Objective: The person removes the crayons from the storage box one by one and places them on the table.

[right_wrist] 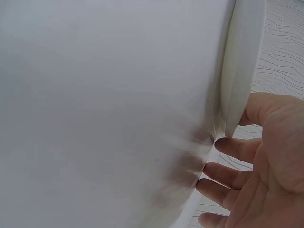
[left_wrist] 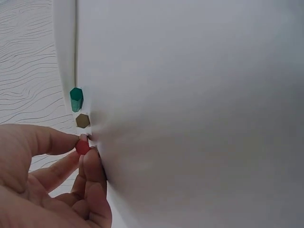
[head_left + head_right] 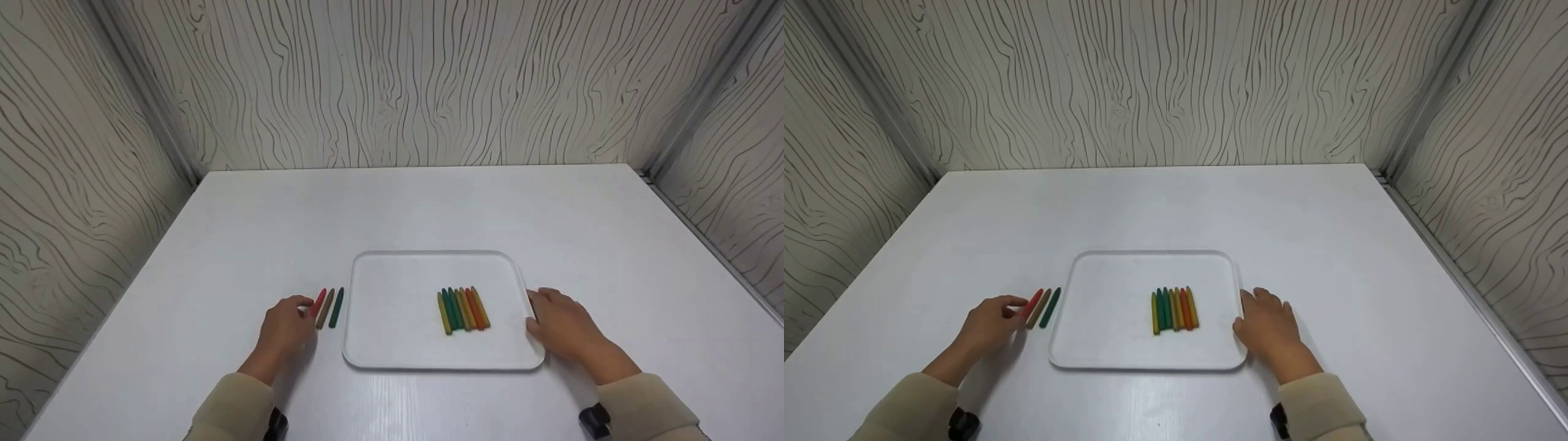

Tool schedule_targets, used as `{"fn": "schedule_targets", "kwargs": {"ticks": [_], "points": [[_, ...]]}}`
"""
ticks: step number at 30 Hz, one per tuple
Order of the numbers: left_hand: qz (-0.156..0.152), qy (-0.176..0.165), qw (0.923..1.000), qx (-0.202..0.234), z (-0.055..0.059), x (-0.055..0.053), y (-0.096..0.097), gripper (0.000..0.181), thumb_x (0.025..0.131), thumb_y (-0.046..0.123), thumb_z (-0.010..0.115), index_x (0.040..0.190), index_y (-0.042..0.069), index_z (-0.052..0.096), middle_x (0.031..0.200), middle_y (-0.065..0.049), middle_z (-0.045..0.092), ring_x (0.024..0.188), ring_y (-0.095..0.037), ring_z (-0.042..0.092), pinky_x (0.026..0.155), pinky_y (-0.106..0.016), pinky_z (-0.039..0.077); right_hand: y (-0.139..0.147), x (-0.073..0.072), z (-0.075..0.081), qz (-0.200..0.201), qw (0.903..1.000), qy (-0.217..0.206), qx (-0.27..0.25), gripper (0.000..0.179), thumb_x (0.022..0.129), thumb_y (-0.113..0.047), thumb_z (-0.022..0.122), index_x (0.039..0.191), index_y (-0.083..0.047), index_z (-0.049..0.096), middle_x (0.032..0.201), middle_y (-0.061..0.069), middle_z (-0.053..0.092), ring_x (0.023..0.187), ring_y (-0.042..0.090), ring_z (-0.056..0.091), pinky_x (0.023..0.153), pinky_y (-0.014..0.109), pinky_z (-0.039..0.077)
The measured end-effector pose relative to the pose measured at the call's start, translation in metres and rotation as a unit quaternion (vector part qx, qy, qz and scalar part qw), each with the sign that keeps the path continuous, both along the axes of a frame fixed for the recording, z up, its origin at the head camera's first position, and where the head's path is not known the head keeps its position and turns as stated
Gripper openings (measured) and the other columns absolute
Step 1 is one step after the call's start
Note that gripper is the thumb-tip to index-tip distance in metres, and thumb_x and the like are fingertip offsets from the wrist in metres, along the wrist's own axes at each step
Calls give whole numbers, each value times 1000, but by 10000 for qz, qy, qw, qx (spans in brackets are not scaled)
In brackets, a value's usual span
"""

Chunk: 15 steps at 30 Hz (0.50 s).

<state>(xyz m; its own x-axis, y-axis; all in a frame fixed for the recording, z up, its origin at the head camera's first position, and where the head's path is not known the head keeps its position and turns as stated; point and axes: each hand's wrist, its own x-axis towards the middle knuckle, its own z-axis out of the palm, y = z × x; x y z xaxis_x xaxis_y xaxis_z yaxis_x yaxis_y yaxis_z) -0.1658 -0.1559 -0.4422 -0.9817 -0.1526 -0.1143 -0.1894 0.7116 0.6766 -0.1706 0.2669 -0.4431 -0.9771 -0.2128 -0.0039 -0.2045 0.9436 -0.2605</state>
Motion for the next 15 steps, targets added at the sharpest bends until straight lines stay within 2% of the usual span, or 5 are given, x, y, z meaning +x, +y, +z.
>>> {"fn": "schedule_targets", "kwargs": {"ticks": [5, 10, 15], "points": [[-22, -37, 10000, 21, 0, 0, -1, 36, 87, 4, 57, 121, -4, 59, 107, -19, 63, 89, -27, 57, 81, -44, 50, 0, 1, 0, 25, 10000, 39, -67, 52, 91, -17, 55, 134, 12, 44, 132, 36, 41, 122, 52, 38, 97, 63, 28], [-25, -37, 10000, 86, 0, 0, -2, 37, 85, 5, 60, 120, -6, 59, 103, -19, 64, 83, -25, 58, 72, -39, 51, 0, 2, 1, 42, 10000, 54, -37, 52, 92, -18, 55, 134, 12, 44, 132, 36, 41, 122, 52, 38, 97, 63, 29], [10, -105, 9999, 44, 2, -1, -3, 37, 87, 7, 60, 122, -5, 59, 110, -21, 62, 90, -28, 58, 81, -43, 50, 0, 2, 0, 17, 10000, 25, -12, 53, 92, -18, 55, 134, 12, 43, 132, 36, 41, 122, 52, 38, 97, 63, 28]]}}
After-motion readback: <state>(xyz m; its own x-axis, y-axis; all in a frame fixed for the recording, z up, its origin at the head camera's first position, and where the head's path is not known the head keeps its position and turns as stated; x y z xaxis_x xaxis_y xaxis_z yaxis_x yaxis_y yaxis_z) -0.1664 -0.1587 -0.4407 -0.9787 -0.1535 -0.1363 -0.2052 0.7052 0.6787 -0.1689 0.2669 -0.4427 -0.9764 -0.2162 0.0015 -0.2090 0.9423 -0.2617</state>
